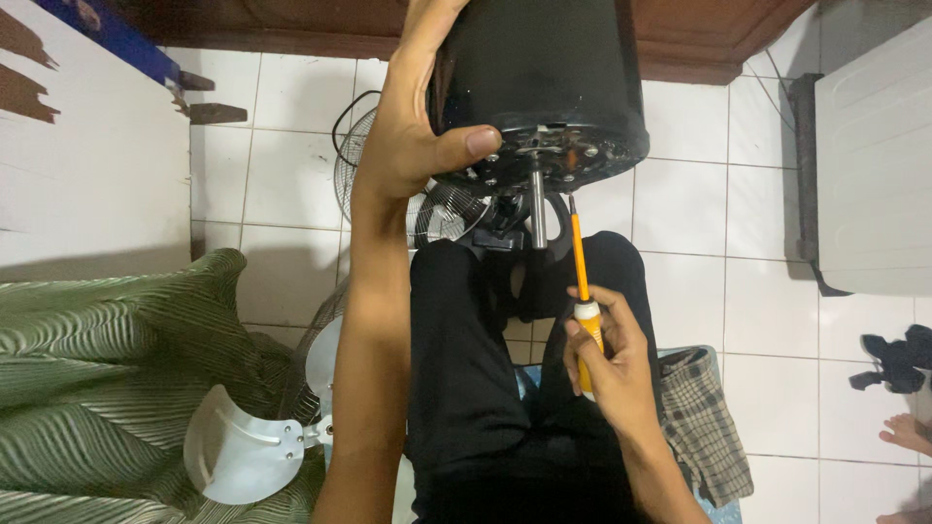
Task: The person disassembles a standing fan by removing the front grille and motor housing using a screwdriver. The person then wipes the motor housing with a cloth.
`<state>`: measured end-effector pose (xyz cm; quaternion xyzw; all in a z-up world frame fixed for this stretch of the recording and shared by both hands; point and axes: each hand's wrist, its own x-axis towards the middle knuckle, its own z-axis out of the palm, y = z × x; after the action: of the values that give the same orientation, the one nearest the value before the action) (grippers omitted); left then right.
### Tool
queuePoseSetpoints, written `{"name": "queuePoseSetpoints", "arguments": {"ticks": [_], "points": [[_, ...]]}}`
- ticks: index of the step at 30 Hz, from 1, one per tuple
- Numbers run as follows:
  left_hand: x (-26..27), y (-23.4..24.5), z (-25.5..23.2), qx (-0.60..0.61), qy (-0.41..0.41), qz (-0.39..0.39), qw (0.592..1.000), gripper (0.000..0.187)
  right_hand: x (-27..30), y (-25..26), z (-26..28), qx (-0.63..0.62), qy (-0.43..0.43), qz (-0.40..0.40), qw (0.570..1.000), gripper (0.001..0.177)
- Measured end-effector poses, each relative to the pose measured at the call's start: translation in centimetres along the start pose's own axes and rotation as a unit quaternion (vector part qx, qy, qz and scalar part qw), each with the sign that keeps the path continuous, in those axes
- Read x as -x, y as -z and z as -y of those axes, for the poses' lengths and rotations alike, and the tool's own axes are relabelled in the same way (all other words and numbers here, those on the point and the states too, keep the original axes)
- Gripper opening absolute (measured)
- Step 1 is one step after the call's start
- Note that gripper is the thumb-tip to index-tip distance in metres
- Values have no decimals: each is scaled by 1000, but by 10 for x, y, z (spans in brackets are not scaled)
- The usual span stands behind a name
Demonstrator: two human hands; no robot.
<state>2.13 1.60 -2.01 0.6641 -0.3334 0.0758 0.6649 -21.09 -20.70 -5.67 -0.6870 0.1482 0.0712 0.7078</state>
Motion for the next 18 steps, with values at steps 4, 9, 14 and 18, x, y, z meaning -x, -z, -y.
{"name": "queuePoseSetpoints", "arguments": {"ticks": [4, 9, 14, 18], "points": [[2, 3, 0, 20, 7, 11, 1000, 100, 5, 0, 2, -4, 18, -14, 1000, 38], [-5, 13, 8, 11, 2, 26, 1000, 97, -4, 0, 21, -48, 119, -109, 986, 37], [-13, 22, 9, -7, -17, 39, 999, 93, -60, 16, 66, -64, 276, -48, 958, 57], [-9, 17, -17, -13, -2, -7, 1000, 84, -117, 15, 105, -38, 332, 50, 941, 64]]}}
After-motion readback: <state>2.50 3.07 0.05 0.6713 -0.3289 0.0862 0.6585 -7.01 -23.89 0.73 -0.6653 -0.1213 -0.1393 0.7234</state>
